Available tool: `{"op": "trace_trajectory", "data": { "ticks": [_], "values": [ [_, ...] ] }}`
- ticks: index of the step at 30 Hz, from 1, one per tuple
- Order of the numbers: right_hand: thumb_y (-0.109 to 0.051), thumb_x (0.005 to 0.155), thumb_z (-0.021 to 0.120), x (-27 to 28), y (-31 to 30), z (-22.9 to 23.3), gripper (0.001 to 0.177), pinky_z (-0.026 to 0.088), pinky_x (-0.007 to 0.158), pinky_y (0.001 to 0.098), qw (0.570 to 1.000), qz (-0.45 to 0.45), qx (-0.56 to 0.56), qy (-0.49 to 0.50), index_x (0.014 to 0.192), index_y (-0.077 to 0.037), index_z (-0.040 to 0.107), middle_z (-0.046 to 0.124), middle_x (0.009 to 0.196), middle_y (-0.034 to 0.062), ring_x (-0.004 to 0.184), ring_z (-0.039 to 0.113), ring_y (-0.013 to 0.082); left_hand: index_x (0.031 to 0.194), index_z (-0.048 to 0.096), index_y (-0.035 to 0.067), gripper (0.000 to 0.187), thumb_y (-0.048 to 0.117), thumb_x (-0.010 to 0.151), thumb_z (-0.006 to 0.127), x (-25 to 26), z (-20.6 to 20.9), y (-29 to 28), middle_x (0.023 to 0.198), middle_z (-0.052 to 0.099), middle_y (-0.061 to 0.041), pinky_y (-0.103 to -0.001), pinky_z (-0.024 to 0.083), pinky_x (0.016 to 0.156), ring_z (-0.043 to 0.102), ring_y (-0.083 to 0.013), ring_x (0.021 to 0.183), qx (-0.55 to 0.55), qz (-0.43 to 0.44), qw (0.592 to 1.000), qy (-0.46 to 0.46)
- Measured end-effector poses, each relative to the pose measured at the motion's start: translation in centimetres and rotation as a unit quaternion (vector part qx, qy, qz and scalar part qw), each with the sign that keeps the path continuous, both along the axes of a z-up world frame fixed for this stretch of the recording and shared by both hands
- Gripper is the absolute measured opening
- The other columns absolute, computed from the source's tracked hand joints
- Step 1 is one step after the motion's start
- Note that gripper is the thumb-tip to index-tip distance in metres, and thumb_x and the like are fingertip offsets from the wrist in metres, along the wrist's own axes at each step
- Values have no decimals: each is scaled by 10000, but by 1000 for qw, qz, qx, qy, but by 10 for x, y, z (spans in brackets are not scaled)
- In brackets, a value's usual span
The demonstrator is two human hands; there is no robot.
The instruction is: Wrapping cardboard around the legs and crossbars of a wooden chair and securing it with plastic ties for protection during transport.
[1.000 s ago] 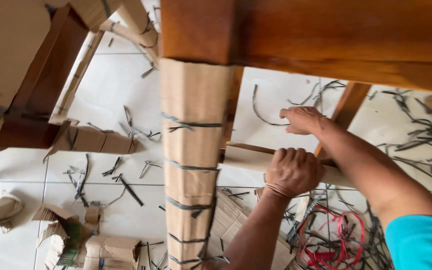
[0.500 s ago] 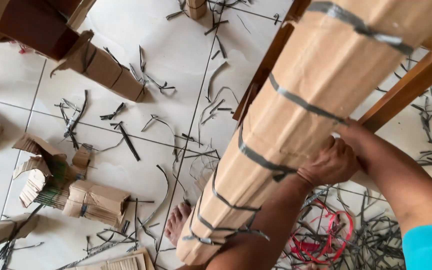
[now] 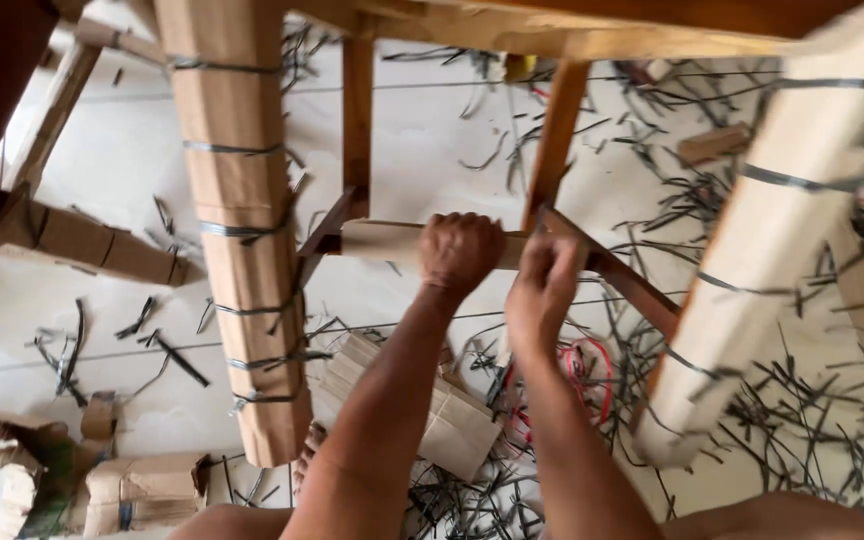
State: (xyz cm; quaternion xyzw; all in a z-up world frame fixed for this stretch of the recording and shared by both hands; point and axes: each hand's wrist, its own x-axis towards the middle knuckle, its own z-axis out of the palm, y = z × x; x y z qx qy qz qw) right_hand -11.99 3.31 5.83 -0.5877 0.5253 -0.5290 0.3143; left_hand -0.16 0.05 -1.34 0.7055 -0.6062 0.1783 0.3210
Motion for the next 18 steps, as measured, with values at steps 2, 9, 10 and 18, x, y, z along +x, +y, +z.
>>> {"op": "trace_trajectory", "data": {
  "ticks": [2, 9, 10, 18],
  "values": [
    [-187, 1063, 571, -27, 39, -34, 98, 422, 699, 323, 1000, 13, 10, 9, 1055, -96, 535, 484, 816, 22, 748, 482, 145, 591, 625, 235, 315, 388, 863, 665, -4, 3, 4, 528, 603, 47, -378, 522, 630, 684, -202, 558, 5, 14, 1000, -18],
    [-292, 1044, 535, -56, 85, -74, 290, 231, 346, 226, 872, 14, 424, -244, 1066, -59, 707, 325, 579, -73, 401, 317, 58, 668, 606, 210, 423, 480, 992, 575, -9, -4, 14, 600, 602, -1, -398, 519, 721, 695, -228, 673, 42, 58, 997, 2],
    [-292, 1044, 535, -58, 81, -83, 290, 231, 346, 226, 870, 11, 425, -251, 1066, -59, 707, 325, 579, -73, 401, 317, 58, 668, 606, 210, 423, 480, 992, 575, -11, -3, 16, 600, 602, -1, -398, 519, 721, 695, -228, 673, 44, 54, 998, -4],
    [-247, 1042, 501, -61, 72, -156, 250, 297, 410, 282, 840, -81, 471, -258, 1146, -67, 641, 488, 686, -5, 501, 446, 112, 998, 650, 78, 588, 645, 844, 641, -9, 63, 58, 943, 679, -118, -470, 452, 964, 663, -328, 1020, 289, -68, 949, 109]
  ]
}}
